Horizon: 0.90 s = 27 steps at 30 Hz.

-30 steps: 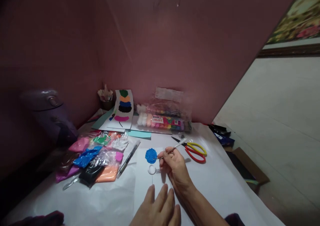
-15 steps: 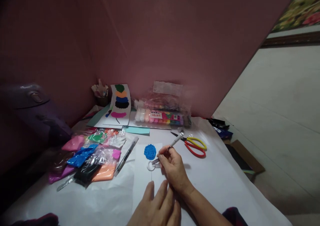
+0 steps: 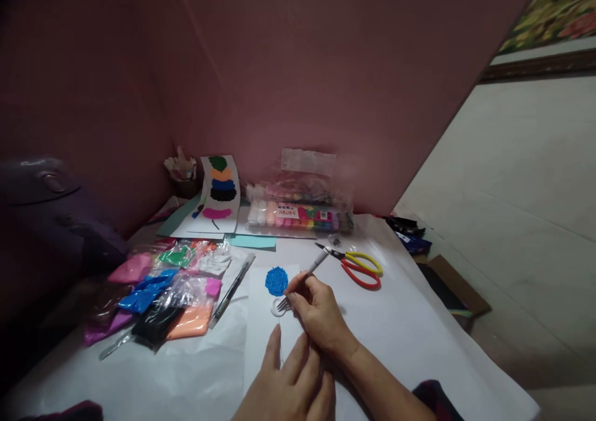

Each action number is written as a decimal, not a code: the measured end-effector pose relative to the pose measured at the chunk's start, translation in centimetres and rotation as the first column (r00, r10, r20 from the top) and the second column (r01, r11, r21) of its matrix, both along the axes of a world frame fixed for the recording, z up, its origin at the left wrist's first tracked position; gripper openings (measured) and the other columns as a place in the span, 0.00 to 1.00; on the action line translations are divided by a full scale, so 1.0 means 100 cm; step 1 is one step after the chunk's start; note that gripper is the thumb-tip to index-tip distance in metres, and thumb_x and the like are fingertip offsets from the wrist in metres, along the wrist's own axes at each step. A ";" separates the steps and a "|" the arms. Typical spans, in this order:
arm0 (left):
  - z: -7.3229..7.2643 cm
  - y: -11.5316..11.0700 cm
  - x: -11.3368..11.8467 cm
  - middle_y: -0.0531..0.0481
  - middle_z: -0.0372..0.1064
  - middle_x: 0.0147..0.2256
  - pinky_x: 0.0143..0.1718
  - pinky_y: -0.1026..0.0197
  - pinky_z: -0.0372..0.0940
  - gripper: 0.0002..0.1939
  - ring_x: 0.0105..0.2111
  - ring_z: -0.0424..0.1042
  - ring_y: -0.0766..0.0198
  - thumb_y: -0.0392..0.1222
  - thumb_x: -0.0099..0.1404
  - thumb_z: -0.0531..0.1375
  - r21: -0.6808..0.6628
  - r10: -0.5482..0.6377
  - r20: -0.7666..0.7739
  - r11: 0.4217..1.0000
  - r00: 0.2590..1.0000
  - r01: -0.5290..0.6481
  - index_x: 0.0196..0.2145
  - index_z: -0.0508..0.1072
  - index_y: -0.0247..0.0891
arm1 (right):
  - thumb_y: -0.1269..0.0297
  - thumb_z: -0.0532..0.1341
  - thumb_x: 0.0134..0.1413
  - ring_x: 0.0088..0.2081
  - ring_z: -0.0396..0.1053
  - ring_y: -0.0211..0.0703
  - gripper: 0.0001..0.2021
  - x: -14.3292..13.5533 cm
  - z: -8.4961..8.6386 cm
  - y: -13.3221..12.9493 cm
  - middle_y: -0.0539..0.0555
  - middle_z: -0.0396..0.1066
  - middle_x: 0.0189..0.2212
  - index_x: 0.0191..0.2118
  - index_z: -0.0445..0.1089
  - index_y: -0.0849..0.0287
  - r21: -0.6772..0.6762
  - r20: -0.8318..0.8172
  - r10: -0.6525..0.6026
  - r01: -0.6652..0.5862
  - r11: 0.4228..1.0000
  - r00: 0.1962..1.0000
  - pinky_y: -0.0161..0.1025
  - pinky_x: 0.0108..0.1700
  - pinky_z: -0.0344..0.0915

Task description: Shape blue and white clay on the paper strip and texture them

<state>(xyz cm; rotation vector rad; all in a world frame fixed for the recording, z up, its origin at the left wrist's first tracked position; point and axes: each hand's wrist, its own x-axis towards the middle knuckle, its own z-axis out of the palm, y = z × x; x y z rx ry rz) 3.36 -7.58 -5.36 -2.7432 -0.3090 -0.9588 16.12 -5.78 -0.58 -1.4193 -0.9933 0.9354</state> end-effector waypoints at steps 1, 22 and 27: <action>0.001 0.000 0.000 0.43 0.76 0.35 0.44 0.36 0.67 0.11 0.41 0.74 0.47 0.40 0.66 0.53 -0.003 0.004 0.016 1.000 1.000 -0.004 0.37 0.74 0.38 | 0.63 0.63 0.48 0.26 0.62 0.36 0.06 0.000 0.000 0.000 0.49 0.67 0.26 0.31 0.67 0.59 -0.003 0.015 0.010 -0.010 1.000 1.000 0.36 0.29 0.60; 0.014 0.004 -0.011 0.38 0.75 0.45 0.44 0.35 0.66 0.15 0.47 0.72 0.43 0.40 0.68 0.52 0.021 -0.053 -0.126 0.998 0.991 0.056 0.48 0.72 0.36 | 0.67 0.60 0.47 0.20 0.58 0.32 0.04 0.005 0.004 0.011 0.45 0.64 0.20 0.30 0.63 0.58 -0.008 0.077 -0.006 0.006 1.000 0.997 0.34 0.23 0.57; 0.021 0.004 -0.014 0.35 0.73 0.49 0.47 0.34 0.63 0.28 0.51 0.69 0.41 0.59 0.69 0.47 -0.060 -0.080 -0.241 0.996 0.967 0.068 0.51 0.72 0.36 | 0.69 0.58 0.45 0.19 0.57 0.32 0.03 0.007 0.007 0.012 0.44 0.64 0.19 0.29 0.63 0.58 -0.027 0.055 -0.010 0.012 1.000 0.998 0.33 0.22 0.55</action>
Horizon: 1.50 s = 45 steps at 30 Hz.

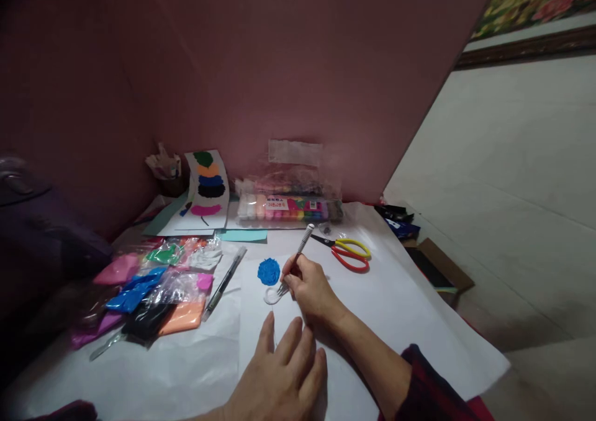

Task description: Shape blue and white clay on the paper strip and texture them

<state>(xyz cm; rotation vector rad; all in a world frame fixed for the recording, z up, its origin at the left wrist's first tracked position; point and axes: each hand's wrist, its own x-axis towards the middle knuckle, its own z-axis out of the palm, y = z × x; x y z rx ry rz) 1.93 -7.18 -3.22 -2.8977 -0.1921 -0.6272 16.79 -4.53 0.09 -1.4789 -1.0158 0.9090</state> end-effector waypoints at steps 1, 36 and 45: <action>0.002 0.000 0.000 0.35 0.72 0.50 0.48 0.34 0.63 0.32 0.51 0.69 0.41 0.63 0.68 0.46 -0.015 -0.002 -0.026 1.000 1.000 0.002 0.52 0.71 0.36 | 0.70 0.58 0.44 0.18 0.57 0.32 0.03 0.001 0.000 0.000 0.45 0.65 0.20 0.29 0.62 0.58 0.000 -0.005 -0.001 0.001 1.000 1.000 0.33 0.22 0.55; 0.002 -0.004 0.002 0.34 0.72 0.50 0.50 0.33 0.62 0.39 0.53 0.66 0.40 0.71 0.63 0.45 -0.029 0.020 -0.023 0.999 1.000 -0.021 0.51 0.74 0.36 | 0.64 0.61 0.47 0.21 0.61 0.32 0.07 -0.009 -0.007 -0.002 0.50 0.70 0.26 0.32 0.66 0.60 0.086 -0.043 -0.018 0.022 0.996 0.999 0.34 0.24 0.61; 0.006 -0.005 0.002 0.32 0.70 0.52 0.51 0.31 0.61 0.38 0.54 0.66 0.39 0.69 0.64 0.47 -0.085 0.023 -0.096 0.996 0.995 -0.032 0.54 0.73 0.35 | 0.68 0.61 0.46 0.20 0.60 0.32 0.04 -0.006 -0.002 0.001 0.45 0.66 0.21 0.30 0.65 0.59 0.042 -0.019 0.017 -0.016 0.999 1.000 0.33 0.24 0.59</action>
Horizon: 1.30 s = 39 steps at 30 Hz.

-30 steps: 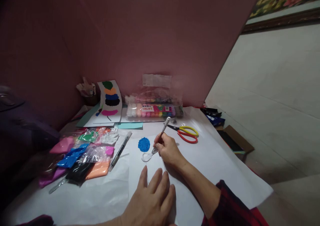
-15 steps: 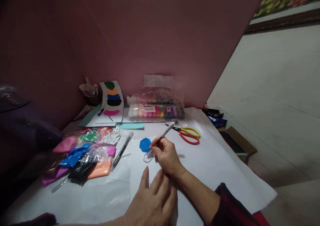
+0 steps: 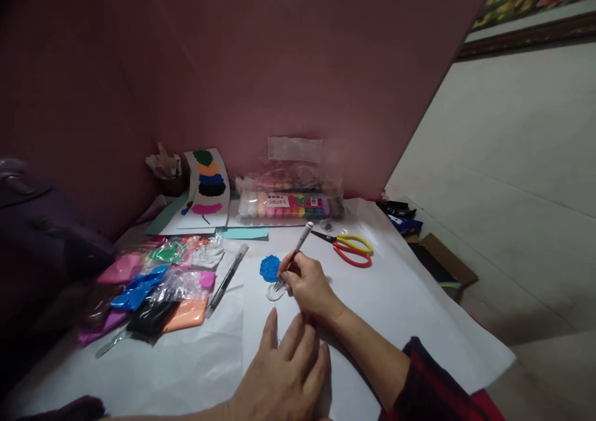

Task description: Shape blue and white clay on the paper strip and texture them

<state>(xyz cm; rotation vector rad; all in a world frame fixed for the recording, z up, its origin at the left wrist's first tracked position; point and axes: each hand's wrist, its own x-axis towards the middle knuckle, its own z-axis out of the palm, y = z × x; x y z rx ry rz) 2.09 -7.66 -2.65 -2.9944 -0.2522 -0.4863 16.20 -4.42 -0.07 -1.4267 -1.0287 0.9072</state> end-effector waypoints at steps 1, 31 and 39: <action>0.001 0.000 0.000 0.32 0.70 0.52 0.51 0.31 0.61 0.38 0.54 0.66 0.39 0.69 0.64 0.47 -0.011 -0.001 -0.009 1.000 1.000 0.000 0.54 0.73 0.35 | 0.69 0.61 0.46 0.20 0.60 0.32 0.03 0.001 0.000 0.000 0.45 0.65 0.21 0.30 0.65 0.59 0.001 0.001 0.001 -0.001 1.000 1.000 0.33 0.24 0.59; -0.004 0.000 0.000 0.32 0.71 0.52 0.50 0.31 0.61 0.38 0.53 0.68 0.38 0.69 0.64 0.46 0.011 -0.009 0.044 1.000 0.999 0.009 0.52 0.73 0.34 | 0.64 0.64 0.49 0.20 0.61 0.32 0.06 0.010 -0.006 0.001 0.49 0.69 0.24 0.31 0.67 0.59 0.138 -0.049 -0.080 0.086 0.987 0.996 0.32 0.20 0.59; -0.001 -0.001 0.001 0.33 0.72 0.51 0.49 0.31 0.62 0.38 0.52 0.68 0.38 0.69 0.64 0.46 0.025 -0.007 0.026 1.000 1.000 0.007 0.53 0.73 0.35 | 0.65 0.63 0.49 0.23 0.63 0.34 0.05 0.002 -0.003 0.000 0.50 0.70 0.26 0.32 0.69 0.60 0.063 -0.043 -0.002 0.005 0.998 0.999 0.35 0.25 0.63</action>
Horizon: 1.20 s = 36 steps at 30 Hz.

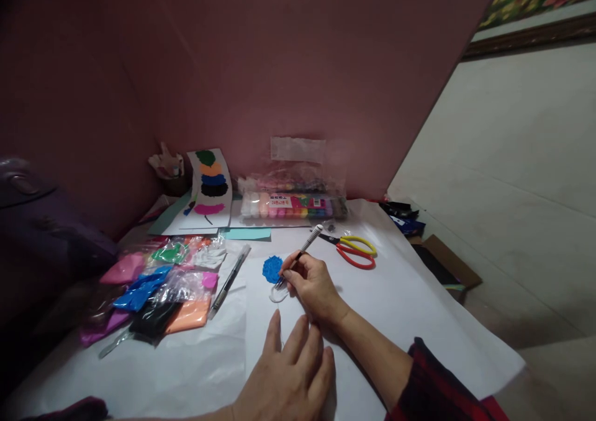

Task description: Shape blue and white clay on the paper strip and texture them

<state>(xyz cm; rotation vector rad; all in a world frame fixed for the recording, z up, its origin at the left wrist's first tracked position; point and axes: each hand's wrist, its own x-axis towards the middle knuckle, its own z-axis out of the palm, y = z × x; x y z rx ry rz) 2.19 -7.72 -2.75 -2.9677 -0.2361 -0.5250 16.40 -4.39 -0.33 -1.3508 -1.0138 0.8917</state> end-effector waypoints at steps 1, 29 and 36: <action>0.000 0.000 0.000 0.33 0.72 0.51 0.49 0.32 0.62 0.37 0.52 0.68 0.38 0.68 0.64 0.46 0.006 -0.002 0.006 1.000 1.000 0.002 0.53 0.73 0.35 | 0.65 0.63 0.49 0.23 0.63 0.34 0.05 0.000 0.000 0.000 0.50 0.70 0.26 0.31 0.68 0.60 -0.012 0.006 0.005 -0.005 1.000 1.000 0.35 0.26 0.63; 0.008 0.001 -0.004 0.30 0.68 0.55 0.51 0.28 0.60 0.36 0.55 0.66 0.37 0.66 0.65 0.49 -0.103 -0.029 -0.068 0.994 0.997 0.022 0.56 0.70 0.33 | 0.66 0.60 0.47 0.10 0.58 0.30 0.07 0.017 0.001 0.010 0.42 0.64 0.17 0.33 0.62 0.58 -0.060 0.071 -0.187 0.191 0.980 0.980 0.28 0.09 0.52; 0.002 0.002 -0.001 0.31 0.70 0.53 0.48 0.29 0.63 0.37 0.53 0.68 0.38 0.67 0.65 0.47 -0.029 -0.020 -0.020 0.999 1.000 0.019 0.53 0.72 0.34 | 0.61 0.62 0.47 0.12 0.59 0.30 0.10 0.016 -0.003 0.001 0.46 0.69 0.21 0.34 0.63 0.59 0.008 -0.001 -0.130 0.130 0.992 0.992 0.30 0.12 0.55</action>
